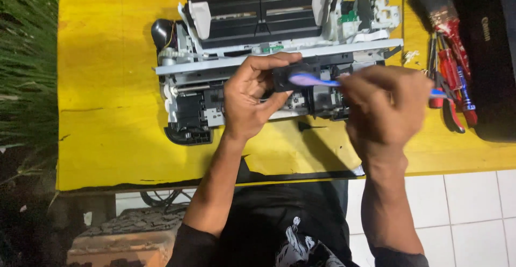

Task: Removing ink cartridges from a printer, cleaning the contact points with a small brush, and reinstalling them into the carriage.

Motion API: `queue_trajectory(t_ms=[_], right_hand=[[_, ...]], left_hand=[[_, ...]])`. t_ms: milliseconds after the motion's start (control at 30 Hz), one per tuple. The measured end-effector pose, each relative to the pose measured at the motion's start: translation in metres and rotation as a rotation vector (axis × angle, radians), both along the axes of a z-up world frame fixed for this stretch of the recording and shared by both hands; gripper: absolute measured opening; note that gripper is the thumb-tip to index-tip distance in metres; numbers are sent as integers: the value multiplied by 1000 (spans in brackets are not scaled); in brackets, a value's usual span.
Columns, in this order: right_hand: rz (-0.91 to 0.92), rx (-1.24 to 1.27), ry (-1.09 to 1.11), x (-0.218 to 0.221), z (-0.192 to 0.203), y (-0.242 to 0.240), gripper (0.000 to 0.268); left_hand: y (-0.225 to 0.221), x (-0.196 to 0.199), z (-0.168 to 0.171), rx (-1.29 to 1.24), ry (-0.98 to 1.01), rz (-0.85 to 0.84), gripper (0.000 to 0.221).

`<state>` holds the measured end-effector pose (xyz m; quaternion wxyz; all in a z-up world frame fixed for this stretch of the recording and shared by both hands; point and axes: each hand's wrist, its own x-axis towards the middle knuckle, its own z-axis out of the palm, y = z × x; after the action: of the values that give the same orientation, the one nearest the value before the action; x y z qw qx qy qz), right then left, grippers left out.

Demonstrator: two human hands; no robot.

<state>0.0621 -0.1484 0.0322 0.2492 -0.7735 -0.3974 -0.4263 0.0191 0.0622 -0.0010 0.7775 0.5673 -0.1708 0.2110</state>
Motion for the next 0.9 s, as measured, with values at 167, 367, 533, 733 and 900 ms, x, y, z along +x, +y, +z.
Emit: queue_trajectory(t_ms=[167, 367, 533, 733, 900], right_hand=[[-126, -29, -2, 11, 2, -17, 12], [-61, -20, -18, 10, 7, 2, 9], [-206, -57, 27, 17, -6, -15, 21], [-47, 6, 39, 2, 5, 11, 10], [-266, -104, 47, 3, -5, -13, 20]], left_hand=[[8, 12, 6, 50, 55, -45, 33], [12, 30, 13, 148, 20, -140, 35], [24, 30, 4, 186, 22, -67, 37], [22, 24, -9, 218, -10, 18, 40], [21, 21, -7, 188, 91, 67, 54]])
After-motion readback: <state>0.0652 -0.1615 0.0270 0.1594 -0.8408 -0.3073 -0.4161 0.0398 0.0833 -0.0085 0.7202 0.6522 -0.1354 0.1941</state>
